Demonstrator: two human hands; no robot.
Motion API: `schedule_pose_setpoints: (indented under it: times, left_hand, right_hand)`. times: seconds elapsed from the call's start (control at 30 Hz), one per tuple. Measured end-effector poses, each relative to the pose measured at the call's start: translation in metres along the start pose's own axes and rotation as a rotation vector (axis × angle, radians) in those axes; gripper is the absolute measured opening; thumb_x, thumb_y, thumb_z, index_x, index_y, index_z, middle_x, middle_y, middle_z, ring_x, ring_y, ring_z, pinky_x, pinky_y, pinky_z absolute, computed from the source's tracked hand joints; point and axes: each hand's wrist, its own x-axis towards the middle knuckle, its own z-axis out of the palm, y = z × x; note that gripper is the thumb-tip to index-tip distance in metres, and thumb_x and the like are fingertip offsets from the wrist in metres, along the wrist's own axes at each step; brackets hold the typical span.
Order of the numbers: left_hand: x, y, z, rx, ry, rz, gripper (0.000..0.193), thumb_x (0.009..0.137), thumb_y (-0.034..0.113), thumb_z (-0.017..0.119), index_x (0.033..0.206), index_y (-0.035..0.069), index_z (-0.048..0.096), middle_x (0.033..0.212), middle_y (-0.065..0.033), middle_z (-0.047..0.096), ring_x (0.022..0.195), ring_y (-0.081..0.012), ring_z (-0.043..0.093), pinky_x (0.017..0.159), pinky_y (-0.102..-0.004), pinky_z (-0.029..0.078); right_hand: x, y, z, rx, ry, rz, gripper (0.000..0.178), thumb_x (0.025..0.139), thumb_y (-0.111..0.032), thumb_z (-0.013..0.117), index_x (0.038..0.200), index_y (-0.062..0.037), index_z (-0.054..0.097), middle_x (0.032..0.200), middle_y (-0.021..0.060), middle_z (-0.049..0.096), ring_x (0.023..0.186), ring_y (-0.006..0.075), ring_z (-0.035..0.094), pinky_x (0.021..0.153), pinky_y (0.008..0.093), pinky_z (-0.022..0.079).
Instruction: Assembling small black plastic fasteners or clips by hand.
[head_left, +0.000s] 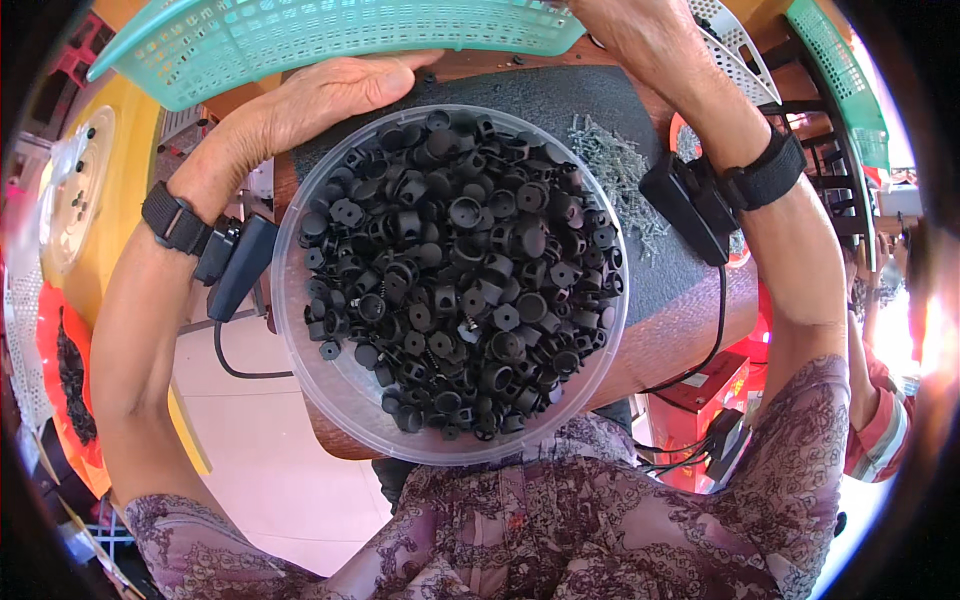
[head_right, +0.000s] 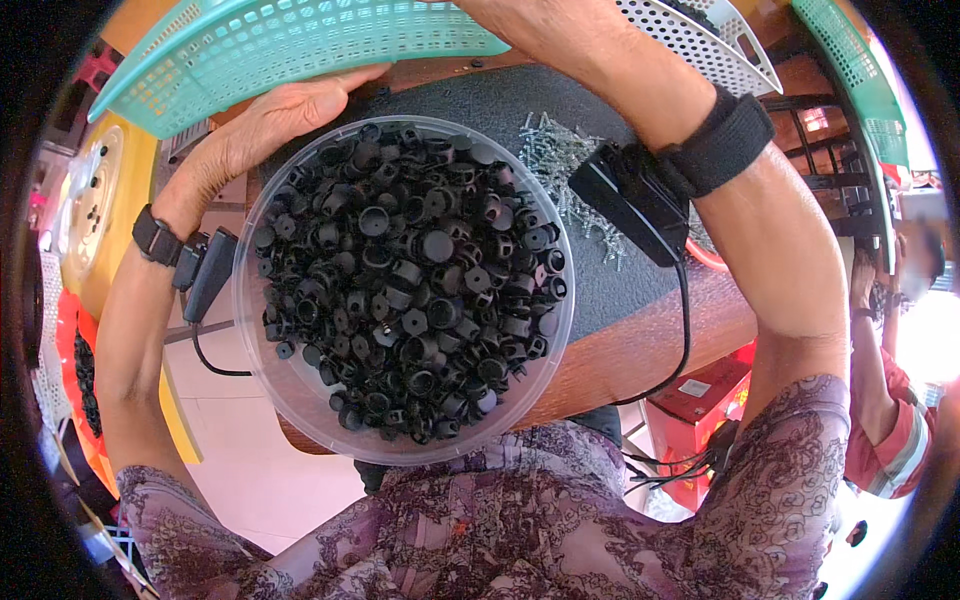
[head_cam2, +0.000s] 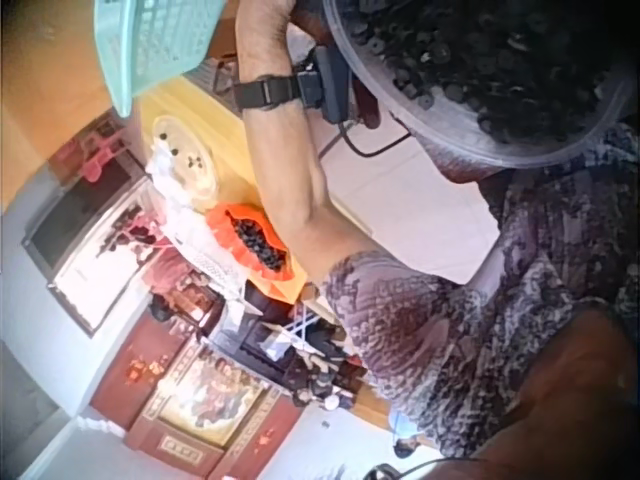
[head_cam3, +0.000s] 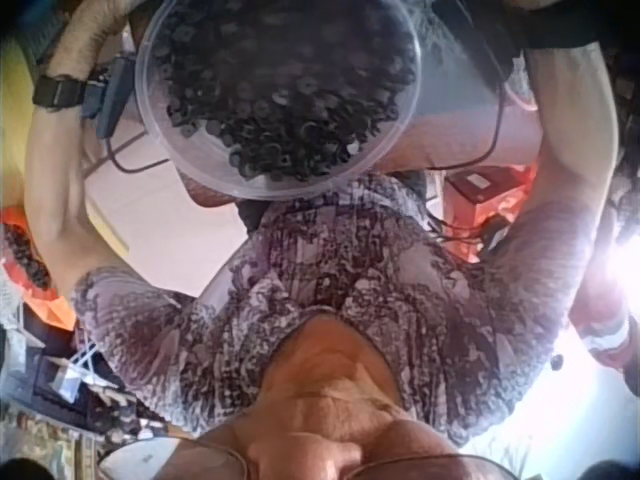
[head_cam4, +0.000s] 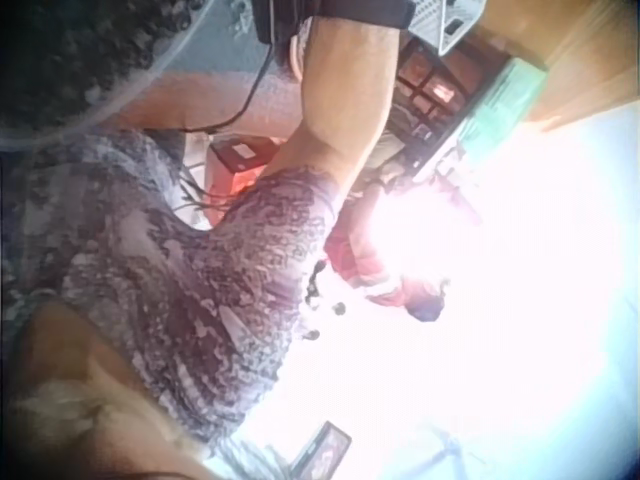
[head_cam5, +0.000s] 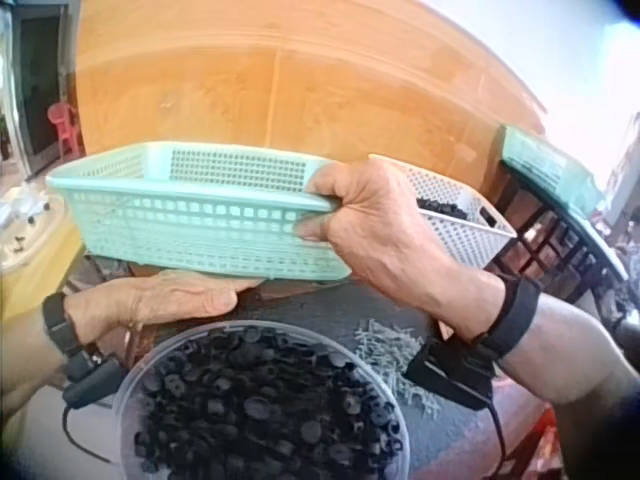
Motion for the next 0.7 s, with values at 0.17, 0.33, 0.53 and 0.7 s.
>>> schedule_pose_setpoints:
  times: [0.17, 0.33, 0.53, 0.7]
  left_hand:
    - [-0.006, 0.016, 0.004, 0.019, 0.001, -0.109, 0.082, 0.083, 0.071, 0.038, 0.138, 0.01, 0.041, 0.145, -0.0101, 0.035, 0.135, -0.0233, 0.029, 0.113, -0.0339, 0.019]
    - [-0.006, 0.039, -0.007, 0.169, -0.093, -0.13, 0.086, 0.082, 0.074, 0.035, 0.138, 0.009, 0.041, 0.145, -0.01, 0.036, 0.135, -0.0237, 0.029, 0.113, -0.0346, 0.018]
    - [-0.028, 0.035, -0.014, 0.09, -0.115, -0.222, 0.084, 0.084, 0.071, 0.037, 0.138, 0.007, 0.041, 0.144, -0.0111, 0.037, 0.135, -0.0232, 0.03, 0.112, -0.0345, 0.018]
    - [-0.042, 0.043, -0.024, 0.066, -0.015, -0.154, 0.075, 0.088, 0.061, 0.041, 0.137, 0.005, 0.042, 0.141, -0.0115, 0.04, 0.135, -0.0225, 0.03, 0.112, -0.0342, 0.018]
  right_hand:
    - [0.011, 0.012, 0.001, 0.02, 0.003, 0.072, 0.015, 0.069, -0.004, 0.07, 0.081, 0.0044, 0.067, 0.065, 0.0221, 0.061, 0.06, 0.0249, 0.062, 0.057, 0.036, 0.047]
    - [0.016, 0.017, -0.004, -0.052, 0.001, 0.03, 0.015, 0.066, -0.006, 0.072, 0.079, 0.0026, 0.069, 0.065, 0.0239, 0.061, 0.06, 0.0313, 0.063, 0.057, 0.0393, 0.048]
    - [0.013, 0.02, 0.004, -0.007, 0.004, -0.004, 0.015, 0.065, -0.005, 0.072, 0.079, 0.0004, 0.07, 0.066, 0.0237, 0.062, 0.06, 0.0314, 0.063, 0.058, 0.0391, 0.049]
    - [0.017, 0.027, 0.005, -0.052, 0.047, -0.042, 0.015, 0.064, -0.005, 0.071, 0.079, -0.0012, 0.071, 0.066, 0.0217, 0.064, 0.06, 0.0298, 0.065, 0.059, 0.0379, 0.051]
